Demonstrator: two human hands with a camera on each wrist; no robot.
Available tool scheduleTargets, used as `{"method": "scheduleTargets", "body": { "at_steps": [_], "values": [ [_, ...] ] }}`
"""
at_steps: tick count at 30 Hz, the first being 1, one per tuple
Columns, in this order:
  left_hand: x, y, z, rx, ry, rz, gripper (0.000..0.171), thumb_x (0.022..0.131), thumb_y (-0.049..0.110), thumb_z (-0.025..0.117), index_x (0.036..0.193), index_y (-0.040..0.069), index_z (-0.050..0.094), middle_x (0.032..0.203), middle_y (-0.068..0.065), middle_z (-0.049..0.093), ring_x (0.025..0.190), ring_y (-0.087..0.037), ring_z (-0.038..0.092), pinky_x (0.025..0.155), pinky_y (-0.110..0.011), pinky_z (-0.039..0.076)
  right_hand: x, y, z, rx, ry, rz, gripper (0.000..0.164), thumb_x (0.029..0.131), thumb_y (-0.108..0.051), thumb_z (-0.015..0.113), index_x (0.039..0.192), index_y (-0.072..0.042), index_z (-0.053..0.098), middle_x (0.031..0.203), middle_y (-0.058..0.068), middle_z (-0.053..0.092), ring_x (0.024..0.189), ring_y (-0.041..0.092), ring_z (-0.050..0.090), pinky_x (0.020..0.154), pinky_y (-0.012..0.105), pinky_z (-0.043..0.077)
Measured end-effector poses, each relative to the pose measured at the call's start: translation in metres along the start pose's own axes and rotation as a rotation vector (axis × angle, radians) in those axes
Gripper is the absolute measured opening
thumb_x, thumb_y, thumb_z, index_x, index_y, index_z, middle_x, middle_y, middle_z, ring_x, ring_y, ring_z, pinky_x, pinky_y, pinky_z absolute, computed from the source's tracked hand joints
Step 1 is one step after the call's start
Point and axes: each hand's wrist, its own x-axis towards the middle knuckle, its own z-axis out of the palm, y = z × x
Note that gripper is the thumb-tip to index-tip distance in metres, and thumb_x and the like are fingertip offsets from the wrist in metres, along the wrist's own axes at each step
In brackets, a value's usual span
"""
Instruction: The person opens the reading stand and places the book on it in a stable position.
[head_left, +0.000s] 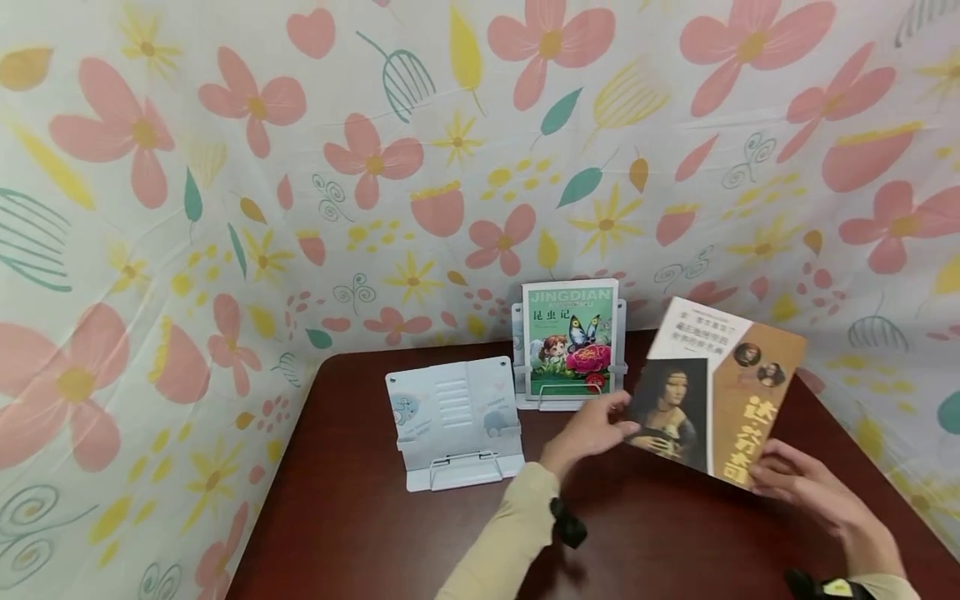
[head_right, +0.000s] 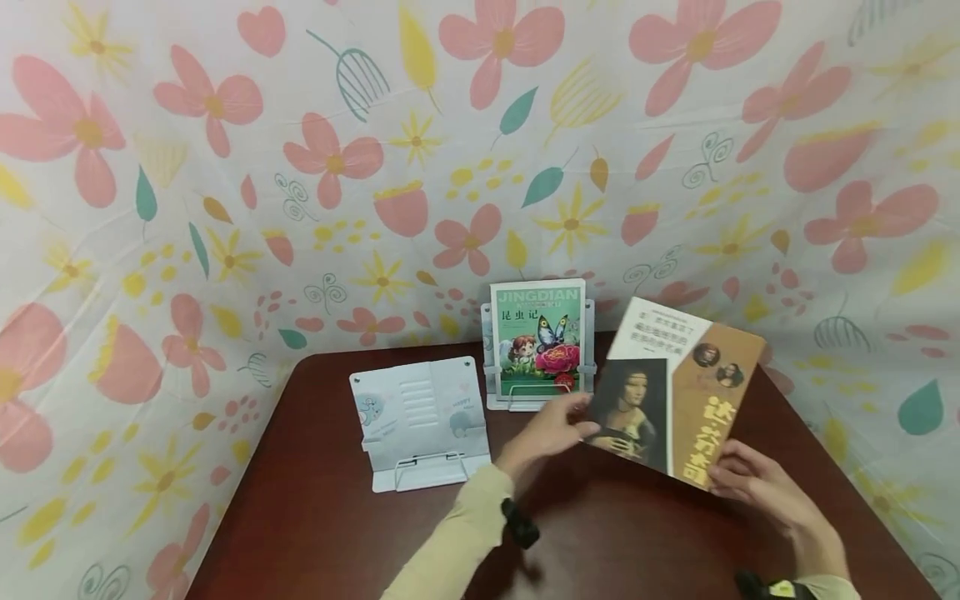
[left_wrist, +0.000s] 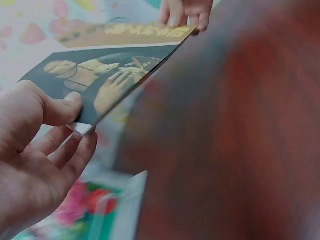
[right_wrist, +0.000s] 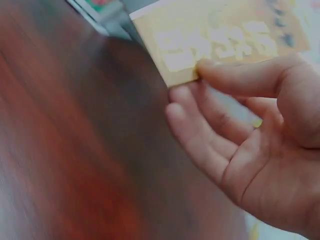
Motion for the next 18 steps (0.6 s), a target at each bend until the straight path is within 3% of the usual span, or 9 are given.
{"method": "scheduleTargets", "body": {
  "at_steps": [1,3,5,8,13,18],
  "values": [
    [-0.006,0.001,-0.012,0.014,0.026,0.011,0.018,0.092,0.013,0.073,0.11,0.014,0.067,0.099,0.001,0.07,0.088,-0.002,0.061,0.079,-0.015,0.049,0.007,-0.002,0.01,-0.029,0.01,-0.085,0.029,0.103,0.009,0.043,0.112,-0.014,0.058,0.099,-0.006,0.07,0.092,0.012,0.073,0.08,0.03,0.061],
    [-0.019,0.001,-0.034,0.02,0.081,0.024,0.025,0.089,0.008,0.075,0.113,0.011,0.066,0.098,-0.002,0.069,0.088,-0.004,0.063,0.077,-0.016,0.051,0.021,-0.013,0.035,-0.174,0.094,-0.166,0.019,0.1,0.01,0.05,0.109,-0.006,0.056,0.094,-0.004,0.07,0.086,0.013,0.073,0.075,0.029,0.062],
    [-0.031,-0.002,-0.057,0.012,0.147,0.026,0.033,0.087,0.004,0.076,0.117,0.009,0.063,0.096,-0.004,0.066,0.085,-0.006,0.063,0.075,-0.017,0.052,0.04,-0.024,0.057,-0.315,0.153,-0.207,0.012,0.098,0.007,0.057,0.106,0.0,0.054,0.089,-0.001,0.07,0.082,0.014,0.073,0.072,0.029,0.062],
    [-0.048,-0.011,-0.085,0.013,0.253,0.032,0.04,0.084,-0.001,0.076,0.12,0.007,0.061,0.094,-0.006,0.064,0.081,-0.008,0.063,0.071,-0.017,0.054,0.065,-0.035,0.089,-0.497,0.203,-0.224,0.013,0.096,0.001,0.064,0.103,0.004,0.053,0.085,0.005,0.07,0.079,0.015,0.073,0.068,0.029,0.061],
    [-0.073,-0.031,-0.124,0.02,0.421,0.046,0.02,0.087,-0.001,0.075,0.105,0.002,0.069,0.09,-0.012,0.07,0.08,-0.016,0.066,0.072,-0.021,0.057,0.105,-0.039,0.132,-0.582,0.208,-0.279,0.013,0.095,0.0,0.066,0.1,0.003,0.055,0.088,0.017,0.07,0.077,0.015,0.073,0.066,0.029,0.06],
    [-0.102,-0.049,-0.161,0.096,0.594,0.004,0.01,0.087,0.004,0.078,0.096,0.003,0.075,0.086,-0.011,0.073,0.079,-0.021,0.07,0.071,-0.023,0.058,0.147,-0.044,0.173,-0.648,0.23,-0.342,0.013,0.093,0.0,0.07,0.099,-0.001,0.059,0.09,0.016,0.068,0.077,0.015,0.069,0.063,0.026,0.056]
  ]
}}
